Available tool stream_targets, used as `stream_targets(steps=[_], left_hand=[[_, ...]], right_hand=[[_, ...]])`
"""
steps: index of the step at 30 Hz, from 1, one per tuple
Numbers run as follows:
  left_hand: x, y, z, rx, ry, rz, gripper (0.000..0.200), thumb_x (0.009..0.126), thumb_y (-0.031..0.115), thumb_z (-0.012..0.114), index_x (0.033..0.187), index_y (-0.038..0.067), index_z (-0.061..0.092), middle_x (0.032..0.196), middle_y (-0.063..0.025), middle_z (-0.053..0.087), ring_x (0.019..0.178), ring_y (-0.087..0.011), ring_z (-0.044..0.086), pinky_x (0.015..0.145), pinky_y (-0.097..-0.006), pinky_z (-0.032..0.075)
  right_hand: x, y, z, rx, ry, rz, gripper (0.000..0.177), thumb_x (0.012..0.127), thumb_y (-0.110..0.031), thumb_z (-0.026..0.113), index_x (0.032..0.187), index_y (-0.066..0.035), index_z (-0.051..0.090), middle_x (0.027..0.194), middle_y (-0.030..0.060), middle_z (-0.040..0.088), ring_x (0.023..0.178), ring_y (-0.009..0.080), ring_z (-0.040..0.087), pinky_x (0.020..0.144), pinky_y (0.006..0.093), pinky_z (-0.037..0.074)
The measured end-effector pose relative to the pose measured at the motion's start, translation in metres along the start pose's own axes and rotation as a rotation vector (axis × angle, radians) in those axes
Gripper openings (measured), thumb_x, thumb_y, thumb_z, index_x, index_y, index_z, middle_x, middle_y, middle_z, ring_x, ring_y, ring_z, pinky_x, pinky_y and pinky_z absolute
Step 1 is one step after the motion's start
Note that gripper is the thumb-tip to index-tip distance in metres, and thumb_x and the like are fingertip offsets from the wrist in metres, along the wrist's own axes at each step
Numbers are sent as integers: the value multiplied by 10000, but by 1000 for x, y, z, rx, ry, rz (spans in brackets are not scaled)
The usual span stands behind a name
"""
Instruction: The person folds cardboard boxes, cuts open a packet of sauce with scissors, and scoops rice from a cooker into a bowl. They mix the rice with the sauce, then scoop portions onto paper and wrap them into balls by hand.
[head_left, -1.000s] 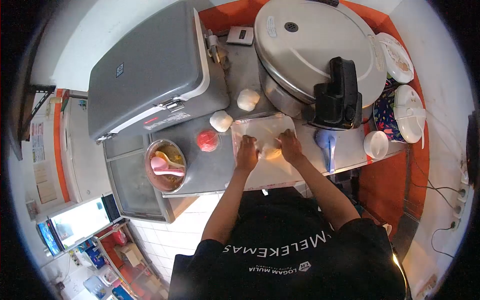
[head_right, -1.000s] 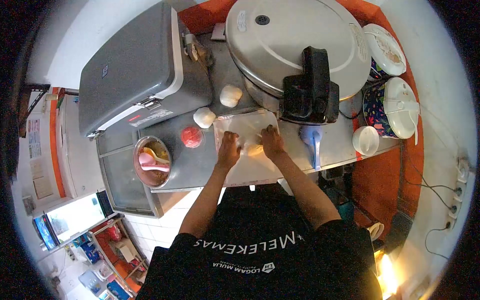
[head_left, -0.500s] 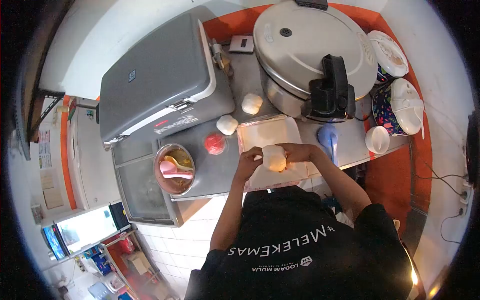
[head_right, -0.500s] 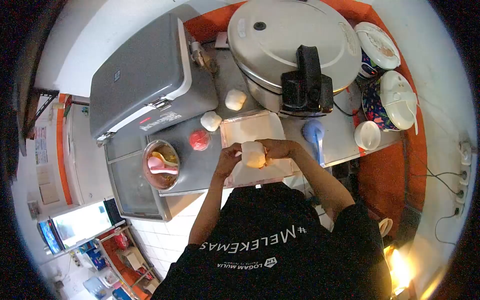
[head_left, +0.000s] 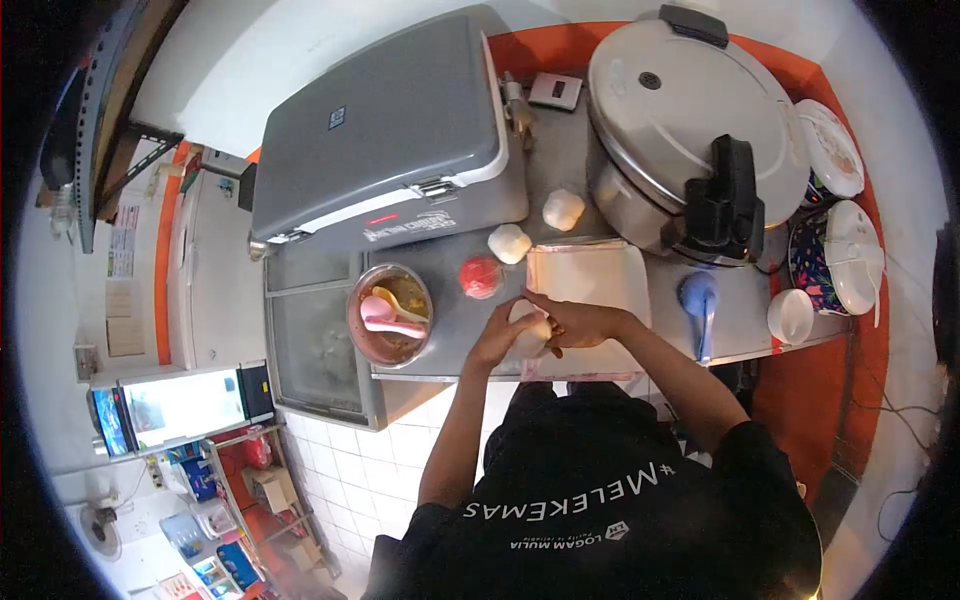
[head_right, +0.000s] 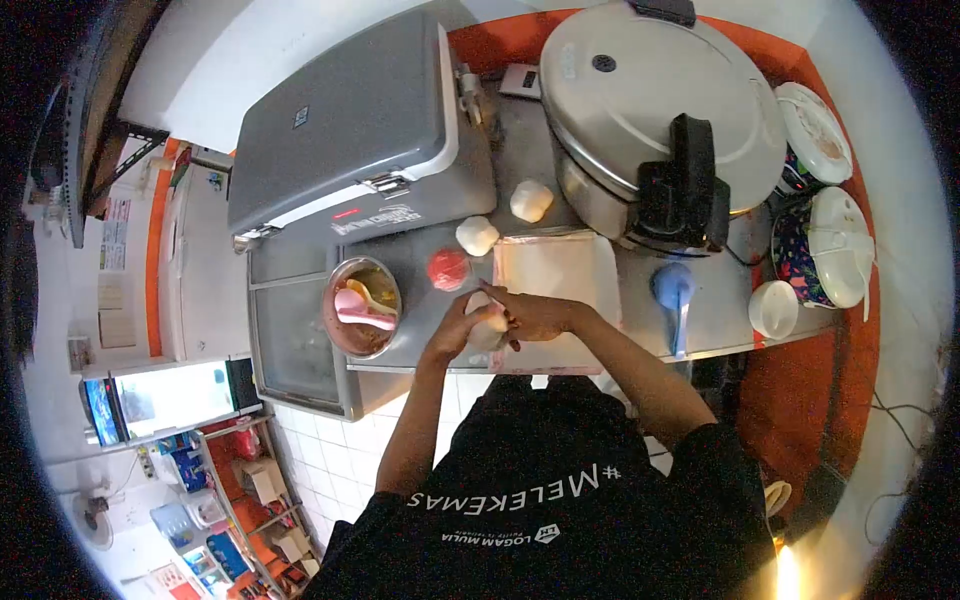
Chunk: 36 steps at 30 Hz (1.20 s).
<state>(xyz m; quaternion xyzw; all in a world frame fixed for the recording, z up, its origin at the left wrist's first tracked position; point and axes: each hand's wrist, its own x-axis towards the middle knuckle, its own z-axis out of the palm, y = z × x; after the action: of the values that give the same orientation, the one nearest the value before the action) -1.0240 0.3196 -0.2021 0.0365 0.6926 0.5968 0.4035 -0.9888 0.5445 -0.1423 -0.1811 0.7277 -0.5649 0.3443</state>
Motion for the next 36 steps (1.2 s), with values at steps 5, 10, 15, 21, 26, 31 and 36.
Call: stream_targets(steps=[5, 10, 15, 21, 26, 31, 36], left_hand=[[-57, 77, -20, -296, -319, -168, 755, 882, 262, 709, 1507, 26, 356, 1323, -131, 567, 1163, -226, 584, 972, -329, 480], [-57, 66, -72, -259, -558, -113, 768, 871, 266, 728, 1500, 20, 364, 1322, -116, 583, 1105, -176, 618, 943, -304, 501], [-30, 47, -134, -291, -84, -91, 657, 868, 325, 760, 1348, -36, 496, 1172, -122, 647, 1004, -173, 653, 828, -300, 538], [79, -5, -185, 50, 683, -170, 652, 818, 375, 802, 1240, -46, 535, 1113, -172, 658, 957, -288, 664, 800, -392, 548], [140, -54, -193, -181, 695, -27, 689, 811, 369, 786, 1269, -66, 511, 1233, -248, 599, 1099, -346, 620, 923, -443, 500], [170, -90, -212, 405, 527, -125, 731, 847, 319, 722, 1380, -70, 408, 1403, -340, 445, 1307, -471, 440, 1089, -531, 362], [95, -37, -165, 848, 677, 412, 800, 878, 294, 681, 1475, -54, 276, 1487, -374, 286, 1362, -568, 293, 1129, -596, 288]], right_hand=[[13, -35, 20, 17, -52, -81, 906, 873, -115, 705, 1595, -157, 160, 1074, 181, 688, 855, 286, 683, 804, 372, 535], [46, -43, 55, -454, 272, -380, 743, 901, -182, 678, 1535, -153, 292, 1131, 164, 683, 1157, 341, 612, 962, 425, 523], [81, -72, 54, -436, 411, -21, 595, 921, -236, 640, 1453, -124, 400, 1124, 219, 667, 964, 390, 672, 858, 478, 537], [173, 74, 0, -513, 1015, 256, 475, 845, -238, 712, 1235, -11, 564, 1080, 185, 602, 1011, 344, 618, 890, 453, 510], [201, 51, -8, -762, 914, 342, 726, 815, -341, 746, 1385, -12, 441, 1340, 267, 456, 1221, 428, 466, 1014, 495, 431], [227, 71, 22, -789, 875, 530, 822, 785, -379, 770, 1420, -13, 396, 1336, 279, 455, 1194, 445, 471, 1007, 493, 428], [210, 61, 30, -455, 924, 240, 675, 829, -387, 731, 1312, 27, 506, 1229, 284, 542, 1168, 433, 513, 1013, 496, 425]])
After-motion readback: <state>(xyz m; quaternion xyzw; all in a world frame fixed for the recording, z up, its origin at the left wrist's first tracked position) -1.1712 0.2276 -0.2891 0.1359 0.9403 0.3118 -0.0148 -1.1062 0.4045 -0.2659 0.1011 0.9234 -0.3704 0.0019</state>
